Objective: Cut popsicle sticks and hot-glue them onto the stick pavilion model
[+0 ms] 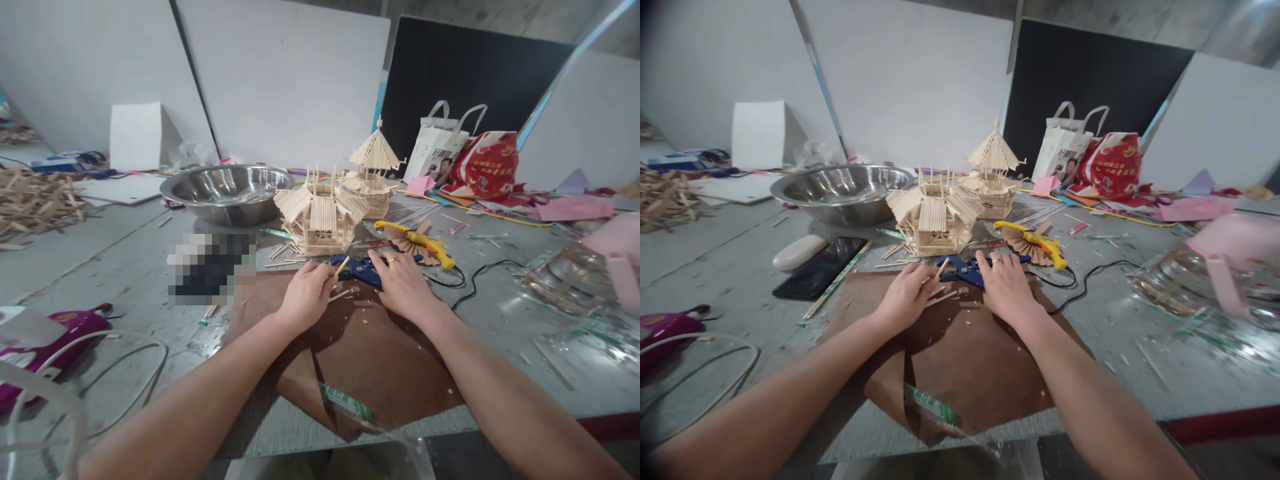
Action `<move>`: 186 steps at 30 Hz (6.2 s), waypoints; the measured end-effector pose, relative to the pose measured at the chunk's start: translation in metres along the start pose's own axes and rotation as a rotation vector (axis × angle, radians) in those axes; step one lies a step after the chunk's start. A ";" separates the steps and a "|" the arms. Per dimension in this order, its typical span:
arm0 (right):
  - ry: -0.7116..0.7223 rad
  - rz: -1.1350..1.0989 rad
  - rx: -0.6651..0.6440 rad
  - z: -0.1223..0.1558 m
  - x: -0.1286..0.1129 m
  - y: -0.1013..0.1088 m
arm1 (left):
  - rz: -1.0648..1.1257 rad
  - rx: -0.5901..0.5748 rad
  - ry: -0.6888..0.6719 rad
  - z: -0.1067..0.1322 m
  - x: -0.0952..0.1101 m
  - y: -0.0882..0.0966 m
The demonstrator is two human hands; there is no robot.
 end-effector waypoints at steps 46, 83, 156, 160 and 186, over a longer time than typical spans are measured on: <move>0.003 -0.565 0.016 0.006 -0.017 -0.007 | 0.565 -0.049 0.203 0.003 0.007 -0.002; -0.045 -0.489 -0.024 0.006 -0.017 0.001 | 0.565 -0.112 0.226 0.002 0.009 0.003; -0.279 -0.220 -0.185 -0.008 0.017 -0.012 | 1.314 0.378 0.852 -0.064 -0.030 -0.037; -0.252 -0.176 -0.235 -0.008 0.013 -0.012 | 1.310 0.404 0.869 -0.068 -0.039 -0.039; -0.127 -0.059 -0.262 -0.005 0.003 -0.017 | 1.441 0.230 0.838 -0.078 -0.047 -0.032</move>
Point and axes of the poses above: each hand's wrist, its own z-axis away from the middle knuckle, its own y-axis out of the back of the hand, x = y × z, the point moved 2 cm from there along -z, towards the middle knuckle, and after that the axes turned 8 degrees about -y, right-handed, at the moved point
